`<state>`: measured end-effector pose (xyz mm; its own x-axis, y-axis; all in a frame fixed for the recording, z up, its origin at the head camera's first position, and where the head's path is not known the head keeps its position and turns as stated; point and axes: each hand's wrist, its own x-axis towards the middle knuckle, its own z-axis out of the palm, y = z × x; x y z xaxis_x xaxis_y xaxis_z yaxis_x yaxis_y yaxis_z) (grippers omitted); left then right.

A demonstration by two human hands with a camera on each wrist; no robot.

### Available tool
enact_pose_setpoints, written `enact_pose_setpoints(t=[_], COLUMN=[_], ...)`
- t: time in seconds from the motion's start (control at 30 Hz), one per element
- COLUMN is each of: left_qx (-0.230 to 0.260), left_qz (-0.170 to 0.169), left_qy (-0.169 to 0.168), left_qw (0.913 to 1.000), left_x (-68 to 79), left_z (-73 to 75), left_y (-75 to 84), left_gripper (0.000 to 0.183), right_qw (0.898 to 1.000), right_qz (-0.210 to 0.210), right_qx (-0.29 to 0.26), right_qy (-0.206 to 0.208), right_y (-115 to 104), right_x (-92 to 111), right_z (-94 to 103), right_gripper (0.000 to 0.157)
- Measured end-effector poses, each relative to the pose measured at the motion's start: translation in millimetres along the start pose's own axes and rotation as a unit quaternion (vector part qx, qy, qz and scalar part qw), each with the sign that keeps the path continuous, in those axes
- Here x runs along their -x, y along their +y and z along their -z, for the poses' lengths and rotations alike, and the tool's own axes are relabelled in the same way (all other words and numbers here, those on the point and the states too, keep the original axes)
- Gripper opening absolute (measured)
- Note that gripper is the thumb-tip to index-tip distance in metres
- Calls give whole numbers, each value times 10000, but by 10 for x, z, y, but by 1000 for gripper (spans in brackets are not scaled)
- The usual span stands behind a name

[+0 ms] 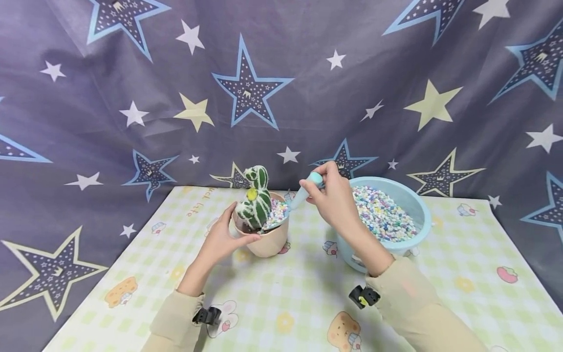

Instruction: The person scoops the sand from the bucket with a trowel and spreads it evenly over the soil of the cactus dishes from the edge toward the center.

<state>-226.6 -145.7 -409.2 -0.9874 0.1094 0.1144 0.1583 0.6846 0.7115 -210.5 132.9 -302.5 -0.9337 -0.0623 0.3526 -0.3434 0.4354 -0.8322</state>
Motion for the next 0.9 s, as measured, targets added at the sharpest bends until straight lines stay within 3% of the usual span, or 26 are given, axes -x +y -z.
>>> enact_pose_setpoints(t=[0.3, 0.57, 0.9], left_qx=[126, 84, -396], left_qz=[-76, -26, 139], left_qy=[-341, -122, 246], left_qw=[9993, 9999, 9988], left_x=[-77, -17, 47], left_z=[32, -19, -38], left_y=[-58, -27, 44], left_gripper=[121, 120, 121], right_qw=[9992, 9962, 9936], right_qz=[79, 262, 560], right_qx=[381, 833, 984], right_qy=[-64, 7, -48], right_y=[-16, -40, -145], right_x=[2, -2, -17], right_z=[-18, -59, -141], right_gripper=[31, 33, 32])
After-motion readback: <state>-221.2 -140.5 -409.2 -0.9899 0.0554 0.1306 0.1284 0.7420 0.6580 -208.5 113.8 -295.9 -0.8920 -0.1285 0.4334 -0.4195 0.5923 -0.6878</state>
